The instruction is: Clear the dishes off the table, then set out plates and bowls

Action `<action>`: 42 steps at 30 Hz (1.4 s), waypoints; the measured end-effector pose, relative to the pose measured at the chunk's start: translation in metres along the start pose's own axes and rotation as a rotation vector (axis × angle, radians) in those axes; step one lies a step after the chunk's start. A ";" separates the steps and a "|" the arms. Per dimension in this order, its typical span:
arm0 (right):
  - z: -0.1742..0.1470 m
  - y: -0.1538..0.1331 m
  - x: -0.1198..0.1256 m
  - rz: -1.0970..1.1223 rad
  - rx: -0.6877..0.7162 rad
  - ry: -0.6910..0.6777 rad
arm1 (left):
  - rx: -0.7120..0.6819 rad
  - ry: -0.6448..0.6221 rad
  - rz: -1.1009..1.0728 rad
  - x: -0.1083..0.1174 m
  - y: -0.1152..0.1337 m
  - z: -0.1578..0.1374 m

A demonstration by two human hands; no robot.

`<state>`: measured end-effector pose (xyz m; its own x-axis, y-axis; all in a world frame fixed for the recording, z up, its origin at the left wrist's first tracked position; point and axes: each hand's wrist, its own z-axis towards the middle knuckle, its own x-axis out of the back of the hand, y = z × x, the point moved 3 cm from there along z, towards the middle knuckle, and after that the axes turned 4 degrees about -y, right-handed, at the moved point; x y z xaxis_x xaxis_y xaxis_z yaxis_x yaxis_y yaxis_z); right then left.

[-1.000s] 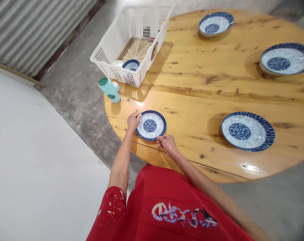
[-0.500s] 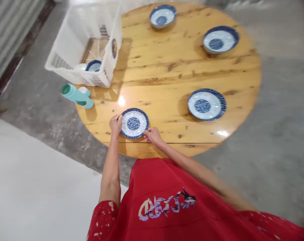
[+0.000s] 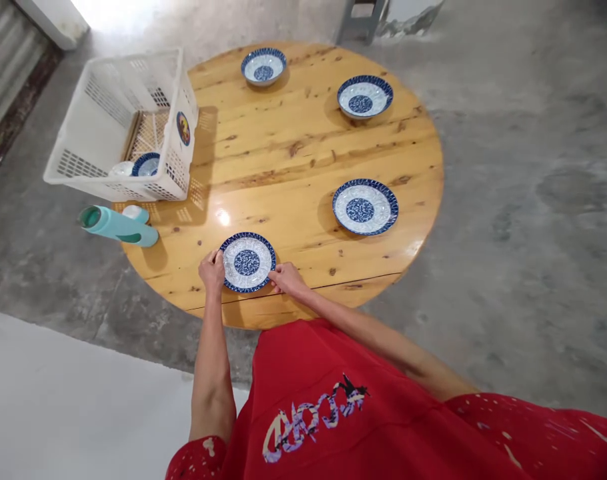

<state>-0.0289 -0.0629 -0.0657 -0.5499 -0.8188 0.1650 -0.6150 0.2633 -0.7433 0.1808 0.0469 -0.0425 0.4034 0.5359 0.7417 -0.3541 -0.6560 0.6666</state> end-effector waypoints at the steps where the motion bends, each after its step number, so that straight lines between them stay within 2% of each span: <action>1: -0.001 0.000 0.002 -0.003 0.002 0.003 | -0.002 -0.001 -0.003 -0.001 0.000 -0.001; 10: -0.012 0.020 0.006 0.021 -0.014 -0.063 | -0.034 -0.093 0.046 -0.007 -0.001 -0.021; 14: -0.019 0.021 0.008 0.115 -0.020 -0.053 | -0.044 -0.087 0.022 -0.010 -0.005 -0.027; 19: -0.029 0.020 0.009 0.124 -0.040 -0.043 | -0.067 -0.086 -0.008 -0.015 -0.005 -0.032; 29: -0.029 0.017 0.008 0.004 -0.053 -0.080 | -0.062 -0.092 0.005 -0.009 -0.001 -0.033; 34: -0.024 0.015 0.007 -0.005 -0.058 -0.064 | -0.043 -0.075 0.018 -0.007 0.000 -0.029; 42: -0.024 0.016 -0.003 0.011 -0.050 -0.108 | -0.037 -0.075 0.044 -0.005 -0.001 -0.019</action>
<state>-0.0505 -0.0446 -0.0624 -0.4943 -0.8652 0.0847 -0.6383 0.2950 -0.7110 0.1627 0.0547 -0.0455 0.4484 0.4647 0.7635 -0.4033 -0.6572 0.6368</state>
